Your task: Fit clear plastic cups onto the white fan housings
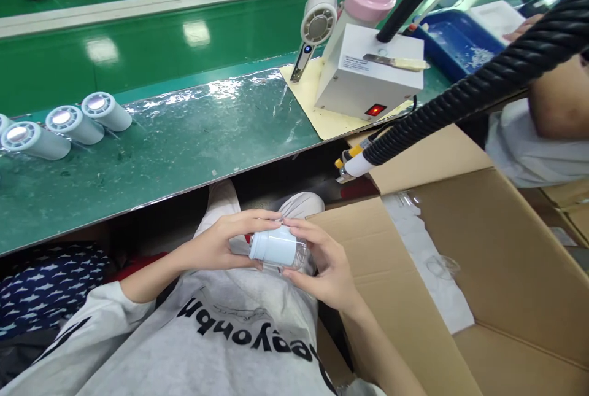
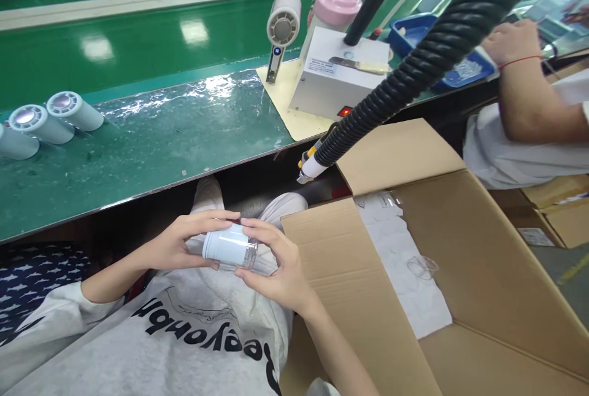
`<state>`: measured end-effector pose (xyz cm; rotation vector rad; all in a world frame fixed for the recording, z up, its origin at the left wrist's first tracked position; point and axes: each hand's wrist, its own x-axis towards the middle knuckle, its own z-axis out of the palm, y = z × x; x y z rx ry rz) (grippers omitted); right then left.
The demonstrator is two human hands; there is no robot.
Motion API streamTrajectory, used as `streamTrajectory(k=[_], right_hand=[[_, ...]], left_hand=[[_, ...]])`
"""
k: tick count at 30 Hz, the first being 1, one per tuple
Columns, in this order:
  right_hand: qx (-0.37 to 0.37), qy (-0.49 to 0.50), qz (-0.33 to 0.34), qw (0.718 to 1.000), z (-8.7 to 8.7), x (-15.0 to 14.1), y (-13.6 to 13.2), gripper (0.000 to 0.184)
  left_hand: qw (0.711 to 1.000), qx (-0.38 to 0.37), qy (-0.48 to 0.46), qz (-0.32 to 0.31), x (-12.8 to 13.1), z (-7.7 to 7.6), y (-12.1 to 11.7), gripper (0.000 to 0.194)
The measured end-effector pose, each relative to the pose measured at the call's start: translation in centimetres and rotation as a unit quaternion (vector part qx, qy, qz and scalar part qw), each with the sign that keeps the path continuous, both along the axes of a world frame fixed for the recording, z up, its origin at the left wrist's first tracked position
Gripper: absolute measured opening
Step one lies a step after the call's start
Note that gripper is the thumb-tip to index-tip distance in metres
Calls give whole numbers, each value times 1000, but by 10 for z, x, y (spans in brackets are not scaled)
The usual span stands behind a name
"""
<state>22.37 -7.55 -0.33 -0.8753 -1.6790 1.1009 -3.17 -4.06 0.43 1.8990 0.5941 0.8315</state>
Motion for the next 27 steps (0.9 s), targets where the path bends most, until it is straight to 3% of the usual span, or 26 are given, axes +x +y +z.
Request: streamTrajectory(k=[13, 19, 22, 25, 27], right_hand=[[27, -15, -10, 999, -2, 1, -3, 53], [29, 32, -101, 994, -6, -8, -8, 54], [-91, 46, -132, 986, -4, -7, -11, 52], [-232, 70, -153, 958, -4, -2, -16, 43], [-199, 87, -195, 956, -6, 5, -20, 40]], left_hand=[[1000, -15, -15, -21, 4, 0, 3, 87], [995, -93, -27, -28, 10, 2, 3, 75], [995, -88, 29, -26, 17, 4, 5, 76], [998, -12, 63, -21, 21, 5, 8, 69], [997, 32, 71, 4, 20, 6, 10, 58]])
